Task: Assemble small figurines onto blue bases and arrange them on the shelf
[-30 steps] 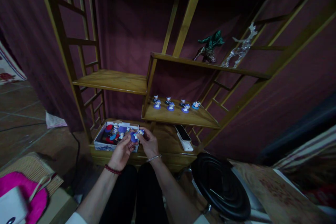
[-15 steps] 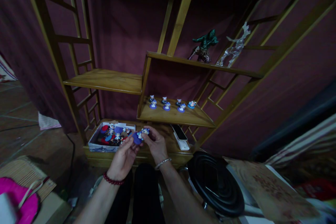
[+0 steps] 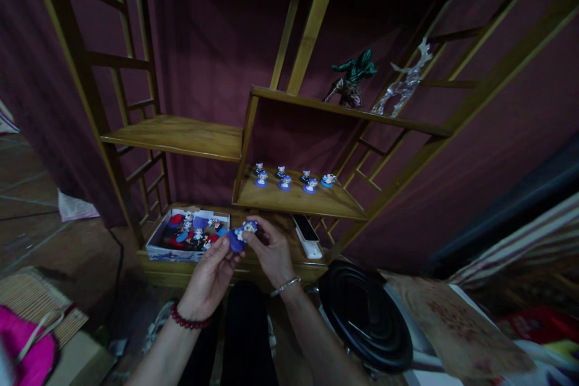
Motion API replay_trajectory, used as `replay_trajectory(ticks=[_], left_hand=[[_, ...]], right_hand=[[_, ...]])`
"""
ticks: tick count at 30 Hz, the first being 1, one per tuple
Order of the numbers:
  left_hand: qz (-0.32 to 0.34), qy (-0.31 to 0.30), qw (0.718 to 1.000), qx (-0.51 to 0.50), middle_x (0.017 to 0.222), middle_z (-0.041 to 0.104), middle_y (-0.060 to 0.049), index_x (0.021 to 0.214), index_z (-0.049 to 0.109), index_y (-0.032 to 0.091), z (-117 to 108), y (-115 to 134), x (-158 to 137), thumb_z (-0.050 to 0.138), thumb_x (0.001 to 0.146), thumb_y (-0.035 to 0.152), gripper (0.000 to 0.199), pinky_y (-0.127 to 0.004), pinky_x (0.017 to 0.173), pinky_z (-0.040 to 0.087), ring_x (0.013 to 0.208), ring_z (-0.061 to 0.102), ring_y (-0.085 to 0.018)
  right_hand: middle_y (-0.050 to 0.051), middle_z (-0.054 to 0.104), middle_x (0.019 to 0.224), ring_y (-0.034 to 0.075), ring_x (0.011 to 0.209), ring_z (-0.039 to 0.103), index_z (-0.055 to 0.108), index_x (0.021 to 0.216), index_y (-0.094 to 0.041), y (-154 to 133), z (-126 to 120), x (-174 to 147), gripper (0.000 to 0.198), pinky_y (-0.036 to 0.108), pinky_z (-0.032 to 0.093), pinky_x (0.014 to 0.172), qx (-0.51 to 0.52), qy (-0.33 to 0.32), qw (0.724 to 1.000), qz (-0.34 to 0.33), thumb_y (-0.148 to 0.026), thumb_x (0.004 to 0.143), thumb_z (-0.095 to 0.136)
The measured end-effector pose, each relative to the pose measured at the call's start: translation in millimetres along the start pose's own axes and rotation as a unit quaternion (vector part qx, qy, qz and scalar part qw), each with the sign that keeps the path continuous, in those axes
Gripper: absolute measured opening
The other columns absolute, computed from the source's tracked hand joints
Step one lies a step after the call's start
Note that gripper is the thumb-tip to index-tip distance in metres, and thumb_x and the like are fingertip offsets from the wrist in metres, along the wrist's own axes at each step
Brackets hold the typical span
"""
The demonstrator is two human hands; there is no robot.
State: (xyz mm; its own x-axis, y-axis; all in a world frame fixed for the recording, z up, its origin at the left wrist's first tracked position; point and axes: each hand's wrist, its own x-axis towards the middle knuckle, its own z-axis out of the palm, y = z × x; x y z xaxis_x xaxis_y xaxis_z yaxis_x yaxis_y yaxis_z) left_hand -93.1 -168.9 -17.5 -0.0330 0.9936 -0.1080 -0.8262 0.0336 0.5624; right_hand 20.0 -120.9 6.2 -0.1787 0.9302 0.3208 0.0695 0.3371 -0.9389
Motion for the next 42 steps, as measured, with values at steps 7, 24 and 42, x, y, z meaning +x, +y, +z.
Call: replay_trajectory(ticks=[7, 24, 42], left_hand=[[0.000, -0.005, 1.000, 0.008, 0.075, 0.063, -0.001, 0.079, 0.063, 0.013, 3, -2, 1, 0.065, 0.069, 0.025, 0.016, -0.019, 0.062, 0.044, 0.065, 0.057, -0.009], [-0.006, 0.021, 1.000, -0.015, 0.073, 0.064, -0.002, 0.076, 0.065, 0.013, 10, 2, -5, 0.068, 0.065, 0.026, 0.017, -0.019, 0.057, 0.047, 0.062, 0.057, -0.009], [-0.029, 0.072, 0.996, -0.045, 0.068, 0.061, -0.003, 0.072, 0.062, 0.011, 17, 7, -9, 0.061, 0.072, 0.018, 0.007, -0.018, 0.052, 0.048, 0.059, 0.056, -0.009]], right_hand=[[0.001, 0.064, 0.085, 0.014, 0.076, 0.059, 0.062, 0.093, -0.021, -5, -4, -1, 0.026, 0.025, 0.048, 0.070, -0.036, 0.000, 0.999, -0.016, -0.027, 0.069, 0.062], [0.001, 0.062, 0.087, 0.014, 0.078, 0.058, 0.062, 0.096, -0.023, -12, -8, -2, 0.027, 0.024, 0.047, 0.070, -0.051, -0.023, 0.997, -0.048, -0.028, 0.070, 0.063], [0.000, 0.062, 0.083, 0.013, 0.075, 0.058, 0.062, 0.094, -0.021, -23, -8, 2, 0.027, 0.023, 0.049, 0.067, -0.031, -0.081, 0.996, -0.025, -0.031, 0.069, 0.064]])
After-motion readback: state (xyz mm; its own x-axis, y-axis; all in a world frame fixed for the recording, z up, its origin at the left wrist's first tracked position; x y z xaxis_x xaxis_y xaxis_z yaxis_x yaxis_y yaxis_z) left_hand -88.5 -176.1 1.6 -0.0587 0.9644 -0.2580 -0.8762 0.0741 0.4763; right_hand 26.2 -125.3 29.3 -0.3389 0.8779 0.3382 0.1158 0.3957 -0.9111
